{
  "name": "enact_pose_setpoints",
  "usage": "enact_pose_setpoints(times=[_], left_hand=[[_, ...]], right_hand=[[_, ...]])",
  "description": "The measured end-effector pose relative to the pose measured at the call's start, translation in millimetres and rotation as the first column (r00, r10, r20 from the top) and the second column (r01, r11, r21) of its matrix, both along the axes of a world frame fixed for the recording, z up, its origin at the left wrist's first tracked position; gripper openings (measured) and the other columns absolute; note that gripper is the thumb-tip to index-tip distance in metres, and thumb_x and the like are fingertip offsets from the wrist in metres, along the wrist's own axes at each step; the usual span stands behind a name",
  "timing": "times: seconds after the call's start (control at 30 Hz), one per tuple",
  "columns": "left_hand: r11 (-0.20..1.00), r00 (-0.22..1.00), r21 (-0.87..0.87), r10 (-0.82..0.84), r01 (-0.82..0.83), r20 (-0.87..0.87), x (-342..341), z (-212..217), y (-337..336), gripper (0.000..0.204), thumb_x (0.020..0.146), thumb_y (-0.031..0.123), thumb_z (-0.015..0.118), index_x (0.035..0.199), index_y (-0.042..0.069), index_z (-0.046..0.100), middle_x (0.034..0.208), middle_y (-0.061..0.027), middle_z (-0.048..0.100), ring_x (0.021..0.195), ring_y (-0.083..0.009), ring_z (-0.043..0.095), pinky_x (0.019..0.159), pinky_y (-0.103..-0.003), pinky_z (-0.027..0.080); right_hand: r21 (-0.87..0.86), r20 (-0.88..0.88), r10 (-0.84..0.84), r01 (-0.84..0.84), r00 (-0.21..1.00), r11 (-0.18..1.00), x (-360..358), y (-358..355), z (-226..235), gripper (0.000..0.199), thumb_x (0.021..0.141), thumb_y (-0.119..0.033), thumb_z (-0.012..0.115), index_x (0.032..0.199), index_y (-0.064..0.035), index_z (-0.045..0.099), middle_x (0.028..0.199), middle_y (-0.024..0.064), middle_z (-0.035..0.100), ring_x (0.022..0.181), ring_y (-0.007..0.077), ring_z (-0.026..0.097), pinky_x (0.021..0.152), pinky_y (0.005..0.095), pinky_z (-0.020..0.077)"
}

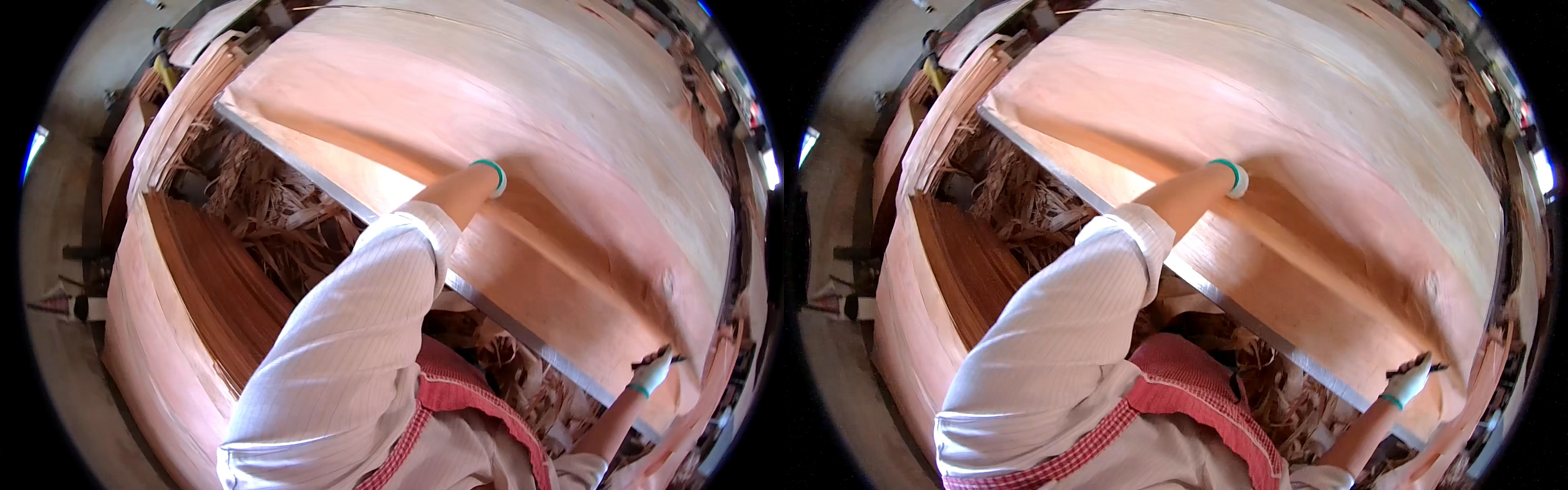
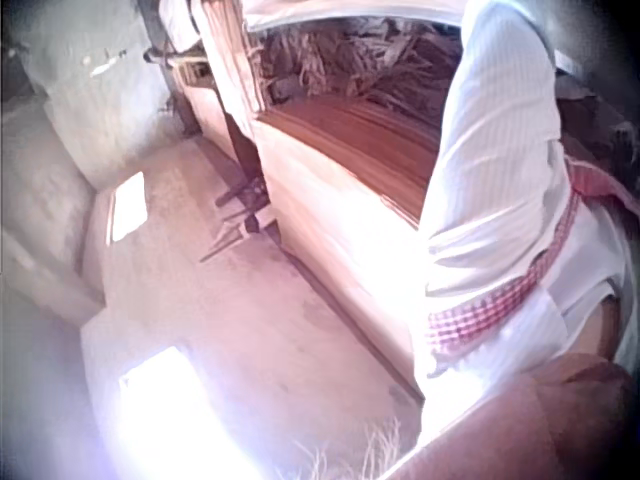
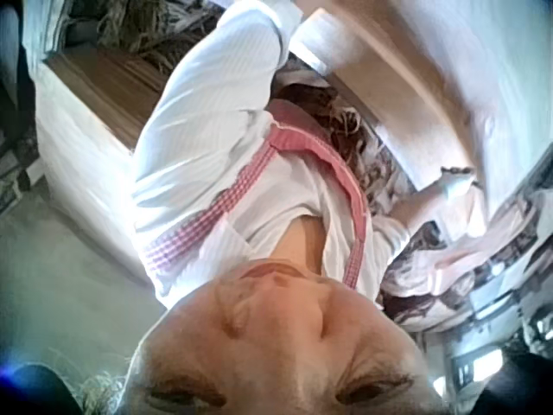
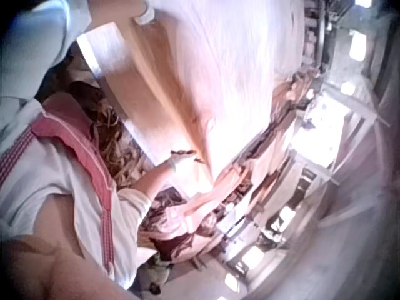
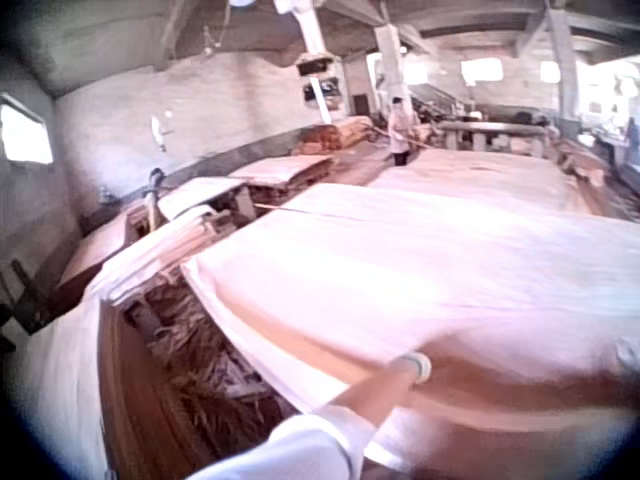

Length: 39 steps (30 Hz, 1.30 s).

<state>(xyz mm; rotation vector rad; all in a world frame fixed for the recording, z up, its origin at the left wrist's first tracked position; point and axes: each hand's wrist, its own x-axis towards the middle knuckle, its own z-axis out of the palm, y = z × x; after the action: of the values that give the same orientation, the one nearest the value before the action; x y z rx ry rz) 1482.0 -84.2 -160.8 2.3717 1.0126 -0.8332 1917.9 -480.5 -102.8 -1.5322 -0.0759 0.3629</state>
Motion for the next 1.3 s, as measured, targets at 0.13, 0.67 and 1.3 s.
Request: enact_pose_setpoints(times=[0.13, 0.67, 1.3], left_hand=[[0.724, 0.608, 0.275, 0.244, -0.633, 0.755, -70.0, 47.8, -36.9, 0.036, 0.086, 0.023, 0.058, 0.118, 0.006, 0.059, 0.115, -0.0166, 0.062, 0.104, -0.0373, 0.058, 0.092, -0.043, 0.047], [-0.128, -0.246, -0.213, 0.372, -0.969, 0.895, -244.7, -5.1, -19.0, 0.051, 0.079, 0.016, 0.060, 0.125, -0.002, 0.047, 0.102, -0.0299, 0.064, 0.096, -0.0463, 0.061, 0.086, -0.049, 0.050], [-0.113, -0.188, -0.156, 0.384, -0.981, 0.904, -236.0, 21.4, -22.1, 0.049, 0.083, 0.015, 0.055, 0.126, -0.003, 0.038, 0.090, -0.0288, 0.064, 0.083, -0.0451, 0.063, 0.074, -0.052, 0.051]], right_hand=[[-0.092, -0.025, -0.071, 0.068, 0.997, 0.993, -7.6, 0.1, -13.1, 0.026, 0.091, -0.031, 0.062, 0.075, -0.0125, 0.052, 0.054, -0.0050, 0.035, 0.040, 0.0058, 0.030, 0.036, 0.0222, 0.0246], [-0.261, -0.035, 0.070, -0.077, 0.997, 0.962, 17.1, 20.4, -39.9, 0.024, 0.091, -0.035, 0.051, 0.078, -0.0149, 0.050, 0.058, -0.0039, 0.039, 0.041, 0.0066, 0.029, 0.037, 0.0239, 0.0243], [-0.486, -0.146, 0.123, -0.180, 0.982, 0.855, -0.5, 20.3, -60.8, 0.070, 0.088, -0.065, 0.037, 0.130, -0.0094, 0.042, 0.138, 0.0161, 0.033, 0.122, 0.0381, 0.019, 0.088, 0.0669, 0.0163]])
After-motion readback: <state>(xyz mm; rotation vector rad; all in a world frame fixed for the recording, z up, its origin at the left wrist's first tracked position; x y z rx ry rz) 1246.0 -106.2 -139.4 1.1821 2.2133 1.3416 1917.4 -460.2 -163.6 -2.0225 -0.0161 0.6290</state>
